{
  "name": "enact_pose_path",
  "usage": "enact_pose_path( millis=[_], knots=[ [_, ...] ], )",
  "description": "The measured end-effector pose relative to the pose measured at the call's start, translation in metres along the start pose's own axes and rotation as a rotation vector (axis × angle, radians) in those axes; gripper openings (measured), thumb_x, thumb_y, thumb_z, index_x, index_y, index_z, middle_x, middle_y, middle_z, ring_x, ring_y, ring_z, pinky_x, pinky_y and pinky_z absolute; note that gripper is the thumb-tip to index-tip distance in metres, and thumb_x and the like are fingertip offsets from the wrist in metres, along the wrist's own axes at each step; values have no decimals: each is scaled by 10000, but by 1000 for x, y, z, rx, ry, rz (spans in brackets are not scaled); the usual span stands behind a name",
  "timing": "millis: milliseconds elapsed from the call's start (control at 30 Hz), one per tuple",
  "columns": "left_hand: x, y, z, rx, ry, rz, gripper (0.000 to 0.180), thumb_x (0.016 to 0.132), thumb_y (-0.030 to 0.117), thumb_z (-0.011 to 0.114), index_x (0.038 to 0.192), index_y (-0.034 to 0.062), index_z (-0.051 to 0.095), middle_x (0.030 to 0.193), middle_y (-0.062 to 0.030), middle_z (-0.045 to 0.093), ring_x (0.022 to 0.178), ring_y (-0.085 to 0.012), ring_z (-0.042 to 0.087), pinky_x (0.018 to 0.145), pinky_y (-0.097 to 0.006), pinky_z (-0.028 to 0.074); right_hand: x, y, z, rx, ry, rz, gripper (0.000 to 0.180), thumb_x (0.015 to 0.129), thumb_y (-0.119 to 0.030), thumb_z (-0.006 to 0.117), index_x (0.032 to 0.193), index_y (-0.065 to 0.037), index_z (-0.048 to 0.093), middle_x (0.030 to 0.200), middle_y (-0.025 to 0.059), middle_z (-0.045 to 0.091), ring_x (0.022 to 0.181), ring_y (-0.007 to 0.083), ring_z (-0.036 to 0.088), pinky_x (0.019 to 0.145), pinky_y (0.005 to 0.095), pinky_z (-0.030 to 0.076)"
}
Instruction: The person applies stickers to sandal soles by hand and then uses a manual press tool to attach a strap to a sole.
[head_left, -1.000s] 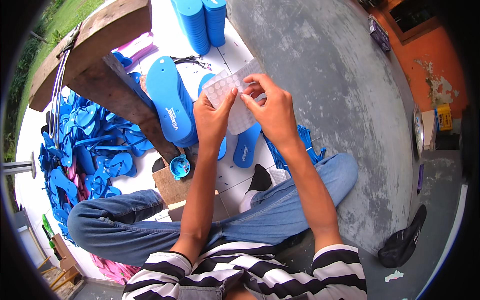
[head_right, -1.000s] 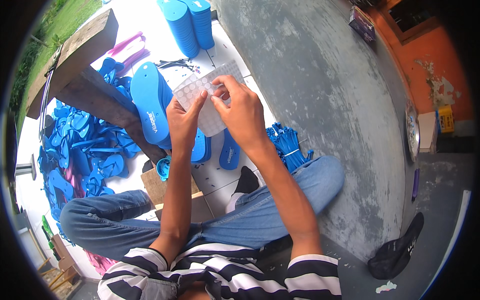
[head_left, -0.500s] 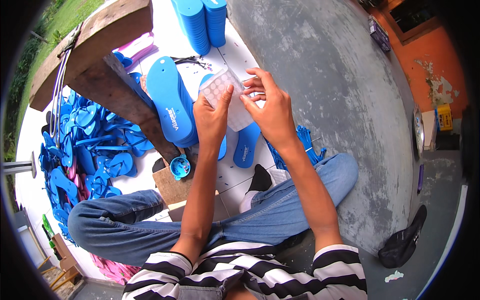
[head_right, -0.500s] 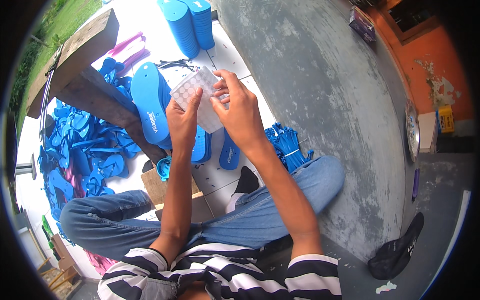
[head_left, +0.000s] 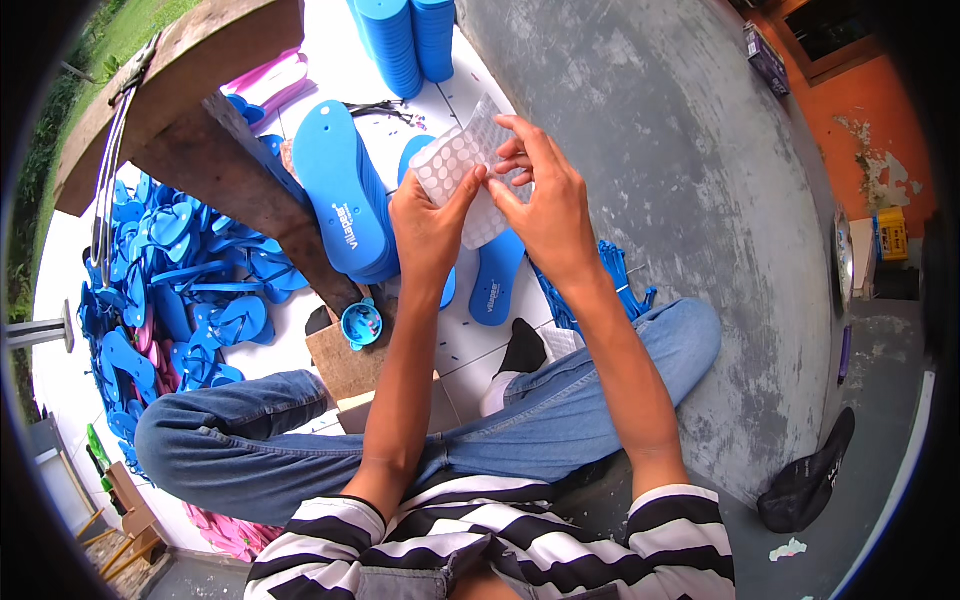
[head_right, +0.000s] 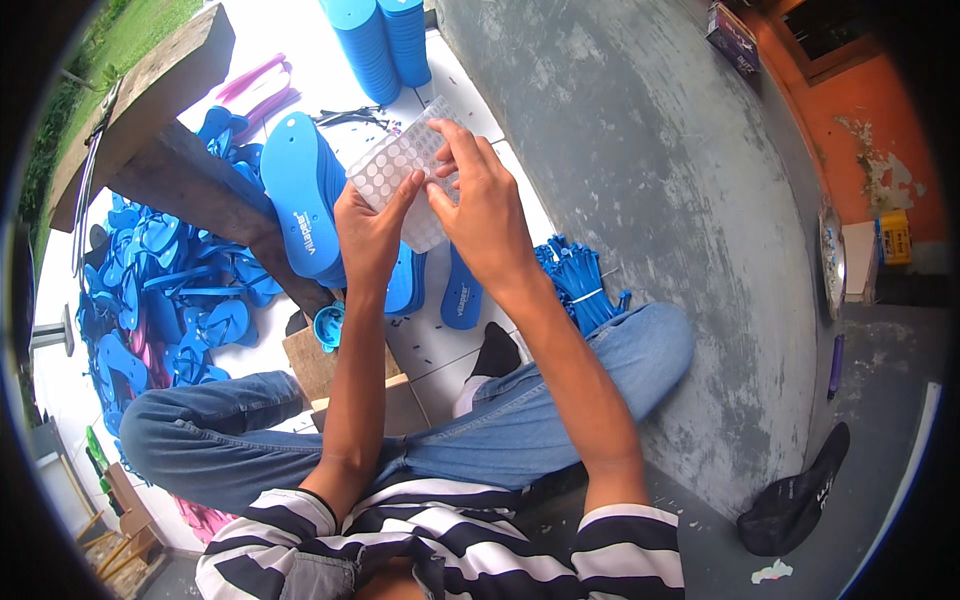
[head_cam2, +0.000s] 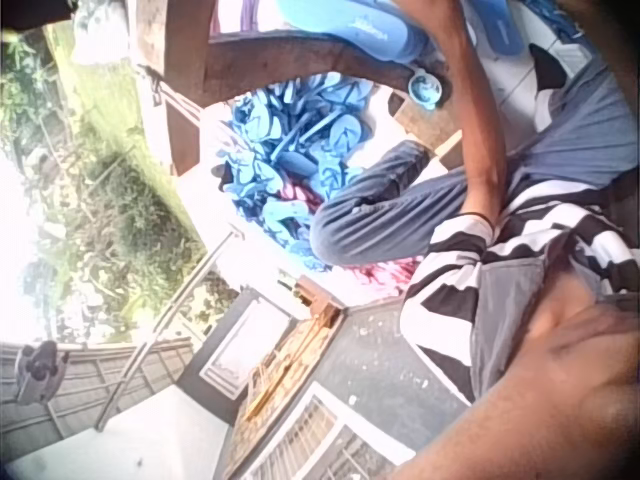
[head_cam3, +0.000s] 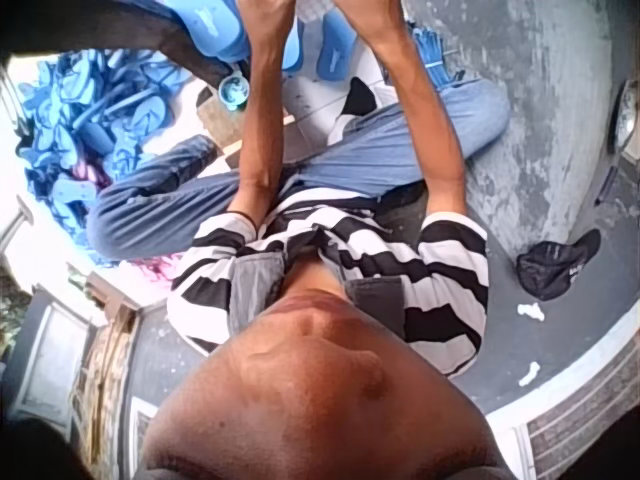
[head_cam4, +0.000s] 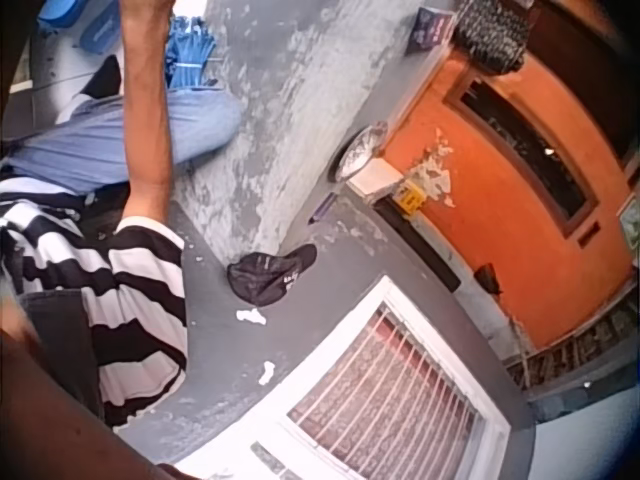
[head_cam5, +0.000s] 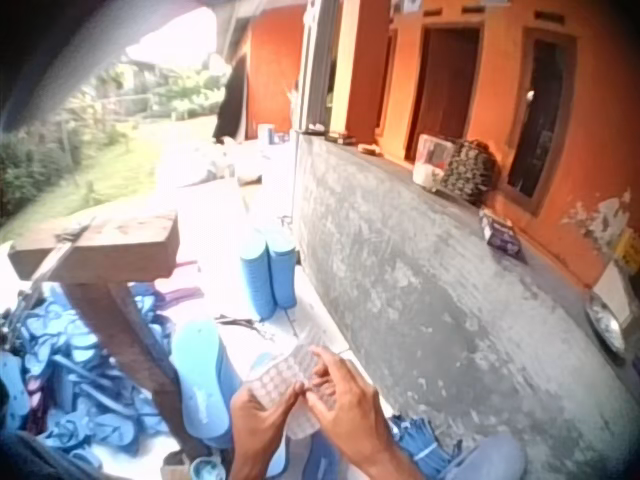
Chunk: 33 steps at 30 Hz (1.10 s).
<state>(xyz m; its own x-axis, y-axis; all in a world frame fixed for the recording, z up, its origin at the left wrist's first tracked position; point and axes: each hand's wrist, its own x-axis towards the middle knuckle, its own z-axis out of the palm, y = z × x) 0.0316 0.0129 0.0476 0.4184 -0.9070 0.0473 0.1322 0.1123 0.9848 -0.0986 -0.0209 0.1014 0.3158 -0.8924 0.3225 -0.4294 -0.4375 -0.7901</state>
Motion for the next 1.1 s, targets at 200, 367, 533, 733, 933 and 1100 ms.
enact_pose_path(
  millis=[200, 367, 533, 733, 933, 1100],
  knots=[
    [1, -2, 1, -77, -1, 36, 344, 875, 149, 821, 1110, -45, 662, 988, -103, 748, 882, -124, 695, 771, -276, 566, 2, -2, -4, 61, -40, 52, 651, 820, 71, 702, 1419, -101, 511, 1055, 133, 628, 910, 249, 683, 770, 374, 578],
    [2, -6, 0, -38, 50, 69, 328, 869, 175, 829, 1059, -47, 679, 956, -111, 758, 858, -120, 698, 735, -275, 568, -1, -2, 1, -34, -21, -47, 642, 836, 74, 688, 1424, -114, 511, 1039, 139, 611, 877, 261, 678, 780, 388, 576],
    [1, -5, -2, -4, 88, 66, 313, 877, 164, 818, 1069, -45, 684, 961, -113, 762, 867, -121, 701, 748, -283, 567, -3, -2, 5, -63, -20, -87, 619, 843, 72, 689, 1410, -124, 534, 1024, 120, 610, 872, 239, 674, 767, 367, 570],
    [1, 0, -2, 51, 128, 74, 316, 898, 166, 794, 1119, -34, 689, 966, -105, 766, 872, -131, 710, 759, -294, 564, -3, -6, 4, -73, -6, -135, 586, 840, 72, 691, 1380, -123, 574, 1034, 104, 617, 864, 202, 671, 765, 333, 567],
    [4, 2, -9, 109, 105, 84, 307, 922, 178, 773, 1123, -39, 691, 978, -104, 761, 884, -126, 700, 771, -291, 559, 1, -8, -5, -9, -2, -113, 631, 841, 86, 682, 1418, -130, 543, 1173, 124, 576, 957, 221, 683, 836, 352, 591],
    [3, 2, -5, -34, 60, 80, 308, 944, 177, 754, 1145, -42, 675, 1014, -98, 754, 892, -117, 688, 764, -283, 556, 1, 0, 5, 120, -15, -93, 714, 835, 100, 686, 1475, -152, 491, 1347, 151, 474, 1103, 254, 658, 929, 363, 597]
  ],
)
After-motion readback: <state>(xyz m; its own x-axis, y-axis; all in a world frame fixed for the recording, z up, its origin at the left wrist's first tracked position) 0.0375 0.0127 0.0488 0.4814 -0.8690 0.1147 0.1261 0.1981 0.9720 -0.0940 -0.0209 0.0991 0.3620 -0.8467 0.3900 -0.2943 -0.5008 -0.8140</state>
